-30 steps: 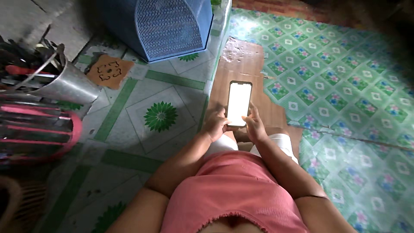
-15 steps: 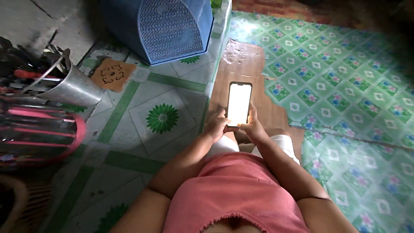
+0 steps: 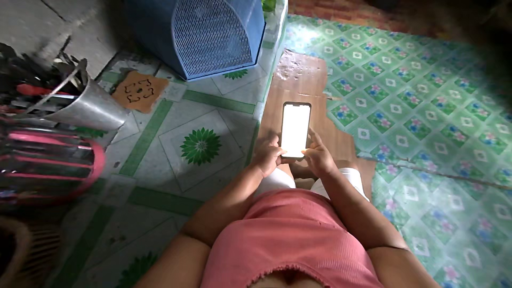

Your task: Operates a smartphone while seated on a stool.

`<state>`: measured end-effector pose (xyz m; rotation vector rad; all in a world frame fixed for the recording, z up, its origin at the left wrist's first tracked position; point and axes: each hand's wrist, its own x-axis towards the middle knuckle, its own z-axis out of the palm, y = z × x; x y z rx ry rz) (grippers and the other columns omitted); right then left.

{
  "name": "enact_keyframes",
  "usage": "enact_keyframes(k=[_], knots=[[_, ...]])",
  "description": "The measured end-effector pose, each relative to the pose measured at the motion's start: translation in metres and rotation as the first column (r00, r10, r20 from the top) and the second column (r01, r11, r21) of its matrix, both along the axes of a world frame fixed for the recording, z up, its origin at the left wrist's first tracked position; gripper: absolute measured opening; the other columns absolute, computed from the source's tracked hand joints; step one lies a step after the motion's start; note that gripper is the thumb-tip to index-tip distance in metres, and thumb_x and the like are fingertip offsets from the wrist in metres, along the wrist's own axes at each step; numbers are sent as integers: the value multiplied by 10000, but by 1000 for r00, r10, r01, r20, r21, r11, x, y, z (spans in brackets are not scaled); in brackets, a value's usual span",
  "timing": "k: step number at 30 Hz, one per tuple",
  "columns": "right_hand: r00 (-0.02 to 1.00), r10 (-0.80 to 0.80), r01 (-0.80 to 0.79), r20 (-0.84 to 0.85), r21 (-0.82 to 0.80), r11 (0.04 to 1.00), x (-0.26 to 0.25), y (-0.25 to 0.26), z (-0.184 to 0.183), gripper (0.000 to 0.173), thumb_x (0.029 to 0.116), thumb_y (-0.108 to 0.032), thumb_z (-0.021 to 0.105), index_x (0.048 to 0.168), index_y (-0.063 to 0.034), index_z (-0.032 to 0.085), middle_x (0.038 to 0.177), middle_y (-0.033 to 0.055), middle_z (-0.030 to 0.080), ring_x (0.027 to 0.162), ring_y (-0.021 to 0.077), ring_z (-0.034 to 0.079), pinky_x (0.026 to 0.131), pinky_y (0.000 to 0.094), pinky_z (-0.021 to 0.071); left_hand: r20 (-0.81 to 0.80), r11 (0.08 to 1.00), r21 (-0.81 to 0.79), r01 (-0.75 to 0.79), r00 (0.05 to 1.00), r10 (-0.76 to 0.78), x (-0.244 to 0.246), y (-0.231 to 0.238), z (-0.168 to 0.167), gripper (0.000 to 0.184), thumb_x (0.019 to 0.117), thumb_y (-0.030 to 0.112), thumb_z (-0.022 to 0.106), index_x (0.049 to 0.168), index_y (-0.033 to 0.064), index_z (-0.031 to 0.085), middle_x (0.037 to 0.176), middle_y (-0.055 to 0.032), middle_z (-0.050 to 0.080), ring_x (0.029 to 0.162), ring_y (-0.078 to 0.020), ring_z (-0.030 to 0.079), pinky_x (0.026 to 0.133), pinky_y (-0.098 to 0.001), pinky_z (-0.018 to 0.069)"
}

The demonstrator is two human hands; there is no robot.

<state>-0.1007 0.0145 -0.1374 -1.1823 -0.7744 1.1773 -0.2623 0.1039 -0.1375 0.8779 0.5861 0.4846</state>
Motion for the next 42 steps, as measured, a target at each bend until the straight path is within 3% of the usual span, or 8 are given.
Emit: enact_keyframes(k=[9, 16, 21, 27, 31, 39, 42], knots=[[1000, -1, 1, -16, 20, 1000, 1, 1, -5, 833, 868, 150, 425, 1598, -191, 216, 1447, 105, 519, 1114, 179, 648, 899, 395, 576, 6, 1000, 3, 18, 1000, -18, -1, 0, -1, 496, 949, -31, 404, 1436, 42, 341, 1277, -198, 584, 1041, -308, 687, 851, -495, 608], [1000, -12, 12, -12, -13, 1000, 0, -1, -3, 818, 881, 132, 425, 1596, -209, 222, 1453, 90, 501, 1094, 154, 639, 877, 361, 571, 3, 1000, -12, 17, 1000, -17, 0, 1, -2, 506, 962, -52, 394, 1454, 45, 323, 1285, -203, 570, 1053, -318, 681, 855, -501, 607], [1000, -8, 8, -4, -26, 1000, 0, 0, -3, 862, 852, 167, 436, 1594, -209, 211, 1441, 103, 512, 1096, 169, 646, 884, 381, 573, -6, 1000, -8, 10, 1000, -10, 0, 1, -3, 446, 953, -47, 405, 1390, 32, 358, 1226, -199, 595, 1023, -311, 689, 842, -498, 609], [1000, -14, 15, 16, -47, 999, -1, -1, -2, 842, 888, 141, 462, 1605, -218, 207, 1465, 106, 507, 1142, 191, 638, 921, 410, 566, -29, 1000, -3, -6, 1000, 6, 1, 0, -1, 447, 940, -46, 409, 1379, 31, 372, 1209, -198, 604, 1007, -311, 691, 828, -490, 611], [998, -48, 50, 36, -48, 998, -2, -2, -1, 766, 889, 89, 443, 1581, -187, 263, 1408, 99, 541, 1098, 162, 639, 885, 375, 565, -33, 1000, -3, 3, 999, -3, 0, -1, 0, 451, 958, -44, 400, 1401, 34, 371, 1223, -187, 597, 1020, -294, 687, 849, -483, 606], [992, -114, 117, 59, -50, 992, -3, 1, -3, 610, 982, 33, 421, 1549, -175, 341, 1338, 89, 604, 1017, 160, 669, 833, 366, 582, 10, 1000, 7, 30, 999, -30, -1, 0, -2, 514, 930, -39, 400, 1436, 39, 348, 1300, -210, 579, 1082, -328, 674, 869, -513, 602], [985, -110, 123, 133, -98, 988, -9, 2, 1, 704, 967, -9, 510, 1590, -203, 245, 1499, 113, 473, 1203, 206, 602, 952, 436, 541, -3, 999, 16, 35, 999, -35, -1, -2, 0, 530, 935, -48, 402, 1449, 40, 309, 1305, -203, 557, 1088, -312, 670, 885, -493, 600]])
